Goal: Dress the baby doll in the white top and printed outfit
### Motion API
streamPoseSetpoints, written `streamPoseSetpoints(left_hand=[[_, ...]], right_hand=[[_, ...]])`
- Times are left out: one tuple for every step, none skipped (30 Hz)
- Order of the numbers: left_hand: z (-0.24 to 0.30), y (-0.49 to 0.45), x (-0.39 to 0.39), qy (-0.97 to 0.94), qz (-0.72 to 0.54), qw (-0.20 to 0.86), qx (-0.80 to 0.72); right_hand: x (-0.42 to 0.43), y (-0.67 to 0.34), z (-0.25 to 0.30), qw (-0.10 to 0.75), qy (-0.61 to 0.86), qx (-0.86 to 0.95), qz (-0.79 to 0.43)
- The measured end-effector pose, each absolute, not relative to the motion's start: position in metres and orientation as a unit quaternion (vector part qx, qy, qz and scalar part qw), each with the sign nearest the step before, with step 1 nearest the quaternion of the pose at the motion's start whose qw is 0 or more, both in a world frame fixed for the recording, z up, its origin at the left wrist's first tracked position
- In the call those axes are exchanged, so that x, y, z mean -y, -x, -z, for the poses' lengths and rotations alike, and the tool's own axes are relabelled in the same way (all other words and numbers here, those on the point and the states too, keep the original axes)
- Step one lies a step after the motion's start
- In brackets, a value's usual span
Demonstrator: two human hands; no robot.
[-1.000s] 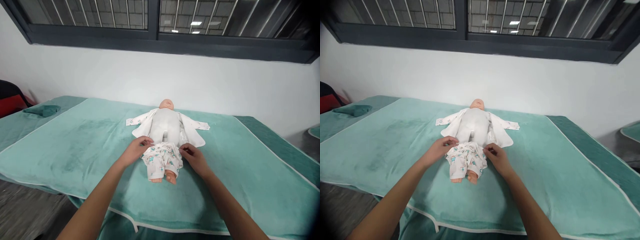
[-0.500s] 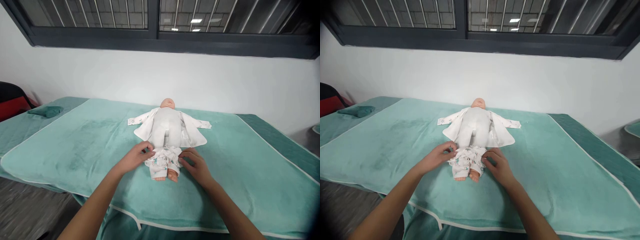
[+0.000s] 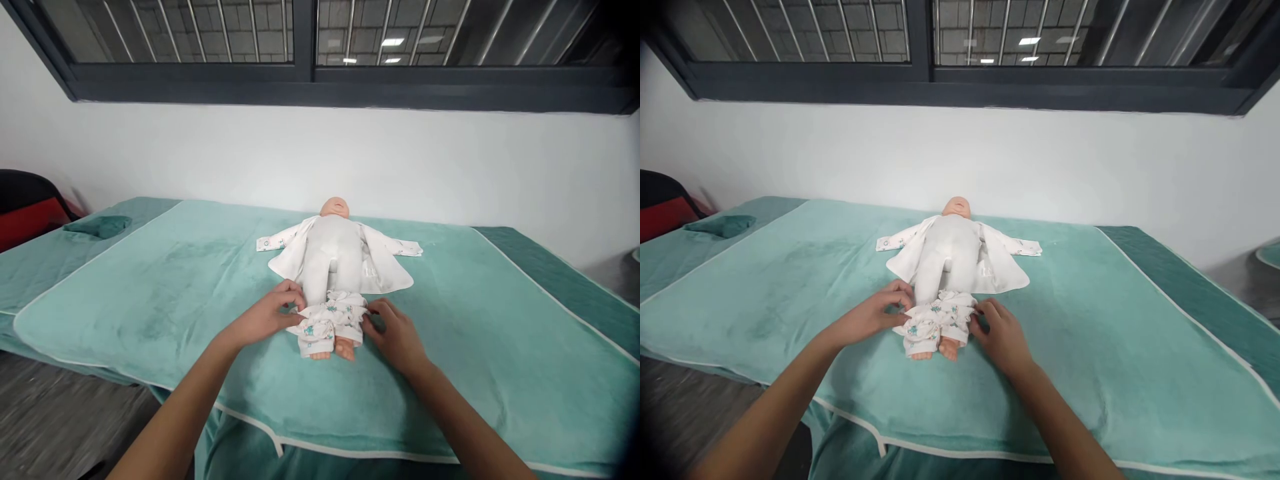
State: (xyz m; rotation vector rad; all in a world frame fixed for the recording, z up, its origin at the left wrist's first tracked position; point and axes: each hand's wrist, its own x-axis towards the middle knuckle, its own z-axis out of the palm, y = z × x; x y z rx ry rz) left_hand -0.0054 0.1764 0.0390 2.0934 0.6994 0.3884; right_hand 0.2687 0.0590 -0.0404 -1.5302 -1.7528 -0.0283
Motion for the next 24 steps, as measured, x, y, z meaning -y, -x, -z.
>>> streamPoseSetpoints(left_hand=[[-0.038,0.004,-0.176,-0.837,-0.184,0.431,-0.282],[-0.036,0.003,-0.176,-0.830,-0.208,0.432,-0.285],[-0.035,0.002,-0.176,-0.820,-0.228,0.440,-0.288],[-0.033,0.001,-0.177,-0.808,-0.243,0.451,-0.291],[-0.031,-0.001,-0.177,-0.795,-0.257,0.465,-0.294],[-0.029,-0.002,-0.178,-0.781,-0.269,0.477,-0.299],[-0.028,-0.004,-0.178,-0.769,-0.281,0.488,-0.304],[-0.026,-0.005,-0.178,-0.758,-0.291,0.495,-0.310],[-0.023,-0.007,-0.178,-0.750,-0.300,0.498,-0.315],[-0.021,-0.008,-0.178,-0.746,-0.307,0.497,-0.319],[-0.020,-0.010,-0.178,-0.746,-0.311,0.493,-0.320],[-0.018,-0.011,-0.177,-0.751,-0.312,0.486,-0.320],[-0.018,-0.012,-0.177,-0.759,-0.310,0.476,-0.318],[-0.018,-0.013,-0.176,-0.769,-0.306,0.464,-0.317],[-0.018,-0.014,-0.176,-0.778,-0.299,0.453,-0.316],[-0.019,-0.014,-0.177,-0.783,-0.295,0.446,-0.317],[-0.021,-0.015,-0.178,-0.781,-0.296,0.448,-0.318],[-0.023,-0.015,-0.179,-0.772,-0.303,0.458,-0.319],[-0.025,-0.016,-0.181,-0.758,-0.314,0.476,-0.317],[-0.026,-0.017,-0.183,-0.740,-0.327,0.496,-0.315],[-0.027,-0.018,-0.186,-0.721,-0.340,0.516,-0.314],[-0.028,-0.020,-0.189,-0.703,-0.353,0.530,-0.316],[-0.027,-0.022,-0.192,-0.689,-0.364,0.535,-0.327],[-0.027,-0.026,-0.196,-0.675,-0.378,0.532,-0.345]], right_hand=[[-0.059,-0.266,0.041,0.412,0.607,0.679,0.019],[-0.060,-0.264,0.041,0.424,0.609,0.670,0.025],[-0.060,-0.262,0.040,0.432,0.608,0.665,0.029],[-0.060,-0.261,0.040,0.439,0.608,0.661,0.031],[-0.061,-0.260,0.040,0.444,0.609,0.656,0.032],[-0.061,-0.260,0.040,0.450,0.611,0.650,0.029],[-0.061,-0.261,0.040,0.457,0.615,0.642,0.024],[-0.061,-0.261,0.040,0.464,0.617,0.636,0.014],[-0.060,-0.262,0.040,0.468,0.616,0.634,-0.003],[-0.060,-0.264,0.040,0.469,0.609,0.639,-0.026],[-0.060,-0.266,0.039,0.467,0.596,0.652,-0.053],[-0.061,-0.268,0.038,0.460,0.578,0.669,-0.082],[-0.061,-0.270,0.037,0.451,0.557,0.689,-0.109],[-0.061,-0.272,0.036,0.441,0.537,0.707,-0.131],[-0.062,-0.275,0.034,0.438,0.523,0.717,-0.144],[-0.063,-0.276,0.032,0.444,0.516,0.717,-0.150],[-0.066,-0.278,0.031,0.460,0.516,0.706,-0.154],[-0.069,-0.278,0.029,0.486,0.521,0.683,-0.161],[-0.073,-0.278,0.028,0.519,0.528,0.649,-0.174],[-0.078,-0.277,0.028,0.554,0.536,0.607,-0.194],[-0.085,-0.276,0.027,0.587,0.543,0.558,-0.221],[-0.092,-0.275,0.027,0.616,0.547,0.508,-0.252],[-0.100,-0.274,0.027,0.638,0.548,0.461,-0.284],[-0.108,-0.274,0.027,0.653,0.547,0.420,-0.313]])
